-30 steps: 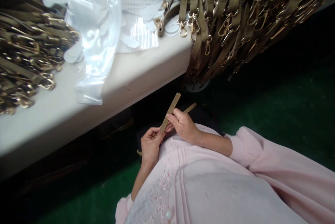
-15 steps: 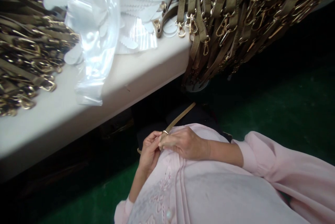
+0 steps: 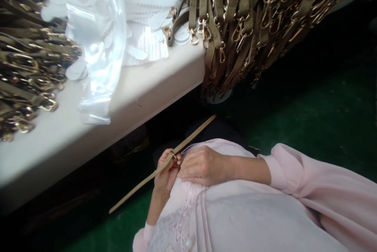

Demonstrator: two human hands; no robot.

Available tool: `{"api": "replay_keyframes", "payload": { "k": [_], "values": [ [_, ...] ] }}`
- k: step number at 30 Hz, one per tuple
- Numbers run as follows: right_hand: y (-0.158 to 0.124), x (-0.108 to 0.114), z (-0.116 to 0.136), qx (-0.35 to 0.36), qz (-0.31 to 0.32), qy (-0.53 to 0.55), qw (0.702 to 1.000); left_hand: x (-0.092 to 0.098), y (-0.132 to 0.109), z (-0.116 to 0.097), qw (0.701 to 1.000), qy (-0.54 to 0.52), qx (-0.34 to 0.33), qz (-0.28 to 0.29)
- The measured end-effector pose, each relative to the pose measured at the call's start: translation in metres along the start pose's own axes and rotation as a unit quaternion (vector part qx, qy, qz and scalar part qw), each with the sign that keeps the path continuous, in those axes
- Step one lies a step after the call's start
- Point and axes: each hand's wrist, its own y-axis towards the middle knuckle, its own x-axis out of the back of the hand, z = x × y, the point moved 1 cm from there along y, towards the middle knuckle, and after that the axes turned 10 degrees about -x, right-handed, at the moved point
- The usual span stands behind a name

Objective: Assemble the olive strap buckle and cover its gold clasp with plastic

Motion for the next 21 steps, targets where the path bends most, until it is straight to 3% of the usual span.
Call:
{"api": "replay_keyframes", "payload": {
  "k": [6, 9, 14, 21],
  "values": [
    [-0.001, 0.002, -0.008, -0.143, -0.152, 0.022, 0.978, -0.007, 0.002, -0.001, 0.998, 0.055, -0.024, -0.013],
    [0.0, -0.003, -0.015, -0.191, -0.14, 0.027, 0.971, -0.009, 0.001, -0.001, 0.994, 0.096, -0.048, -0.024],
    [0.003, -0.006, -0.026, -0.214, -0.063, 0.1, 0.97, -0.008, -0.003, 0.001, 0.983, 0.169, -0.072, -0.016],
    [0.0, -0.007, -0.037, -0.191, -0.066, 0.081, 0.976, -0.015, -0.005, -0.015, 0.963, 0.255, -0.089, 0.006]
  ]
}}
